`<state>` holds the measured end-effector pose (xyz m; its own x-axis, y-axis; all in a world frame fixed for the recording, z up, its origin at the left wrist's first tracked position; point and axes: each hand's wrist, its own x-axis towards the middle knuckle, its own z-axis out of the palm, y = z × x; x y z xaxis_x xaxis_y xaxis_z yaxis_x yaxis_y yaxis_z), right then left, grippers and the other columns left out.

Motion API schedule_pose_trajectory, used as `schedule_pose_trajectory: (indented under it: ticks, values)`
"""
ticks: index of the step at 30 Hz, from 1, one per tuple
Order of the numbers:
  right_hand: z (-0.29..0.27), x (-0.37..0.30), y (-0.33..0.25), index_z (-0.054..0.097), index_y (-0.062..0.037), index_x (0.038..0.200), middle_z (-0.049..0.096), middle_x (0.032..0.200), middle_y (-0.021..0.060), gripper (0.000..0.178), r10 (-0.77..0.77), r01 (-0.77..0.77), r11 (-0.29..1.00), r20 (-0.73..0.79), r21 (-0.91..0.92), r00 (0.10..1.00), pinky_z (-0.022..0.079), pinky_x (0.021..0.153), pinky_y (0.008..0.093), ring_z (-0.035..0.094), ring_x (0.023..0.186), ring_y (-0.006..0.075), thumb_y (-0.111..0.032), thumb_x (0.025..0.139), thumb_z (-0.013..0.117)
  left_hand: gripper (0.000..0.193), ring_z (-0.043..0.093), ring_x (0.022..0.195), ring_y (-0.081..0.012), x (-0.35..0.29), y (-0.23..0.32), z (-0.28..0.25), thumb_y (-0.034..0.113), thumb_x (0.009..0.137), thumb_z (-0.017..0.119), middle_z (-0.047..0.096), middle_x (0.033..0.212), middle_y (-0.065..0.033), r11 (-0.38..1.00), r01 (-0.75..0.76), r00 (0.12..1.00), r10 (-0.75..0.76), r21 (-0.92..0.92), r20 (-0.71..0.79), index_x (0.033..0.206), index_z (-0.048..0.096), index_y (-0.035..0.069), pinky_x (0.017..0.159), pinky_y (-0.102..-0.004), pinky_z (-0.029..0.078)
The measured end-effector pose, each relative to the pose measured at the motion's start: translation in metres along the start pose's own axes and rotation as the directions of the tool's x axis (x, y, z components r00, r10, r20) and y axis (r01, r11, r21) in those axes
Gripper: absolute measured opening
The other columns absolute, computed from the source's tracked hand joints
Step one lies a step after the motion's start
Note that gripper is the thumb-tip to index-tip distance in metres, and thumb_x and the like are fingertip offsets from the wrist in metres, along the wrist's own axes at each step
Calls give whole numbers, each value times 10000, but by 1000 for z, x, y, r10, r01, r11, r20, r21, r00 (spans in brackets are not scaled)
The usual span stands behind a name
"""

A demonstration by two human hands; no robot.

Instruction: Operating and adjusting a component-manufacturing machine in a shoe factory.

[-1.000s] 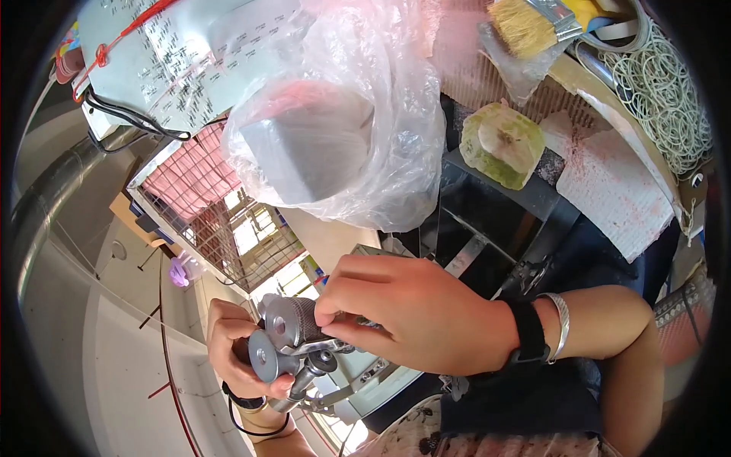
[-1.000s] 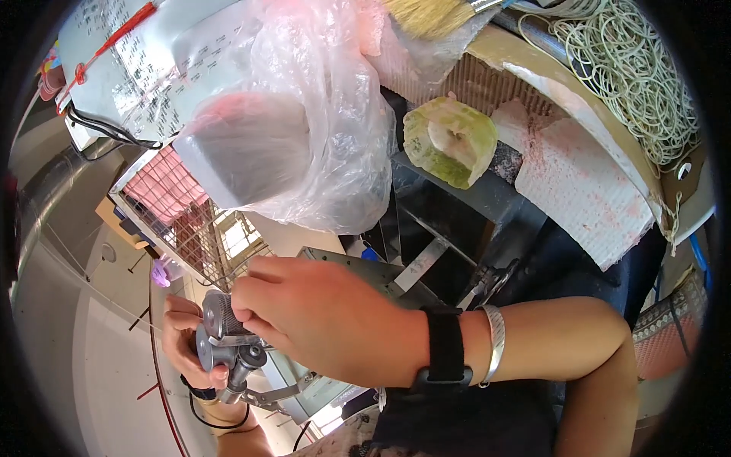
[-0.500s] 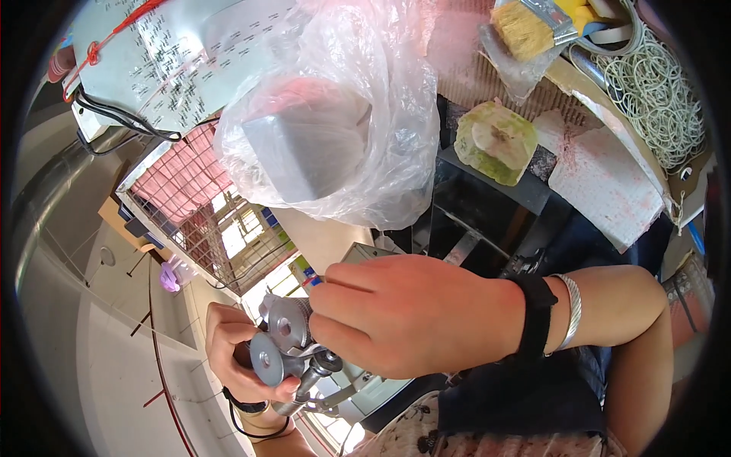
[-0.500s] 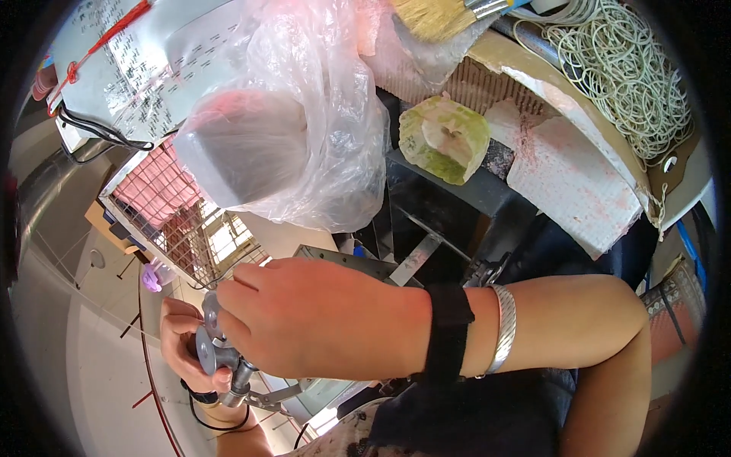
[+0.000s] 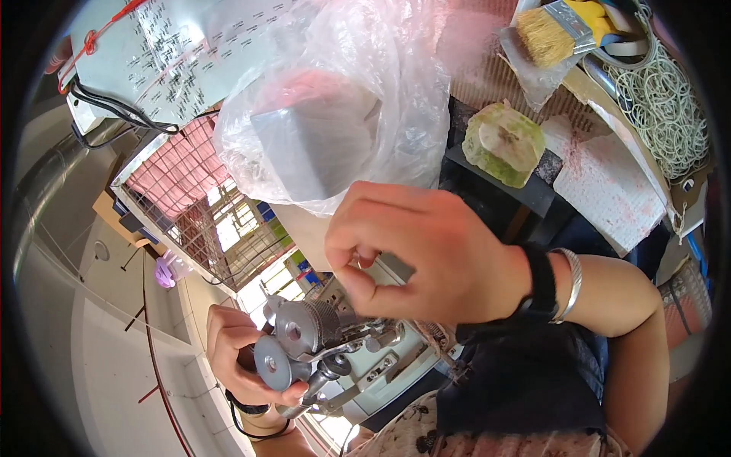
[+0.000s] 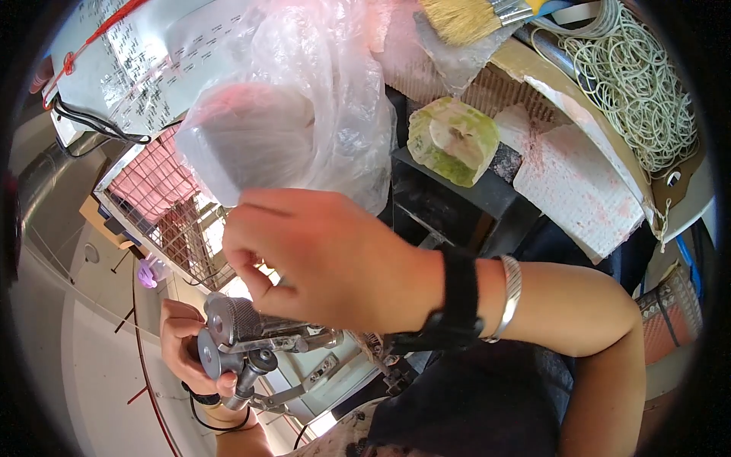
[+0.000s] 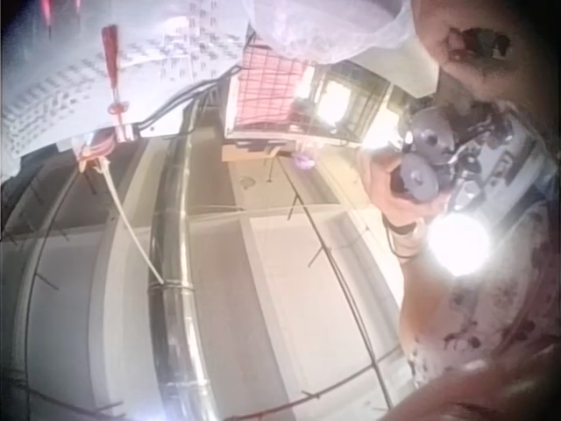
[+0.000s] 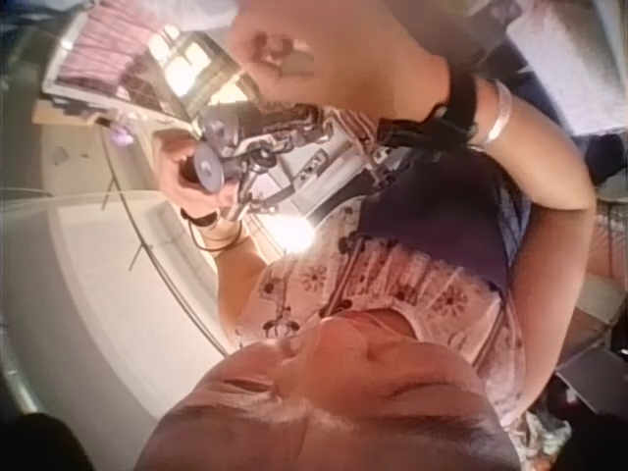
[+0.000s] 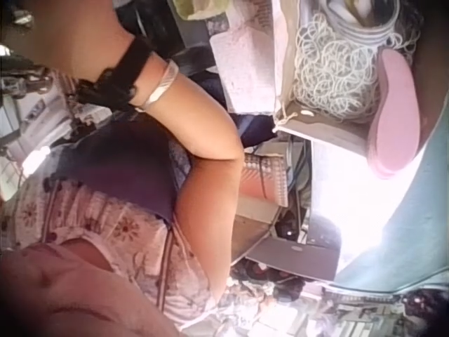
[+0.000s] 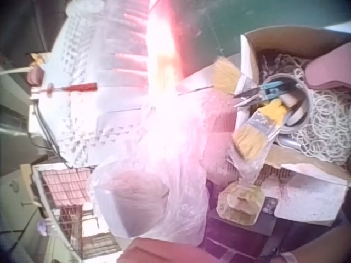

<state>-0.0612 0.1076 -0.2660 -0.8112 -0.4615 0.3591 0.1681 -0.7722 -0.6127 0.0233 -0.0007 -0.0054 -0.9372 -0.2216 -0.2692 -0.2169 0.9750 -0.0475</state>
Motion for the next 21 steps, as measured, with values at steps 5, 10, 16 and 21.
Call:
schedule_pose_trajectory:
  ticks: [5,10,16,21]
  values:
    - [1,-6,6,652,-53,1048,638,1041,66,199,204,-304,889,300,342,932,541,793,299,638,903,169,-109,884,749,806,472,712,-235,-2,2,1,699,521,869,472,777,-91,1000,27,1000,-27,0,-10,810,559,14,610,-350,365]
    - [14,-8,20,585,-116,1384,637,1146,58,520,204,-476,666,473,574,857,537,899,312,615,1016,145,-129,893,758,806,469,709,-232,-1,3,1,707,527,861,467,774,-87,999,45,999,-45,6,-16,806,554,16,605,-350,360]
    - [29,-11,34,521,-185,1472,632,1202,64,608,184,-563,593,583,577,791,523,928,309,609,1052,141,-151,909,749,812,458,683,-228,3,4,0,725,523,850,460,765,-76,999,12,1000,-12,31,14,791,543,23,592,-353,349]
    - [40,-16,36,518,-195,1476,636,1113,41,613,180,-556,523,554,646,813,511,915,294,604,989,114,-160,911,752,830,400,729,-202,1,7,2,803,614,740,403,788,-67,996,28,999,-31,83,38,821,493,38,642,-345,325]
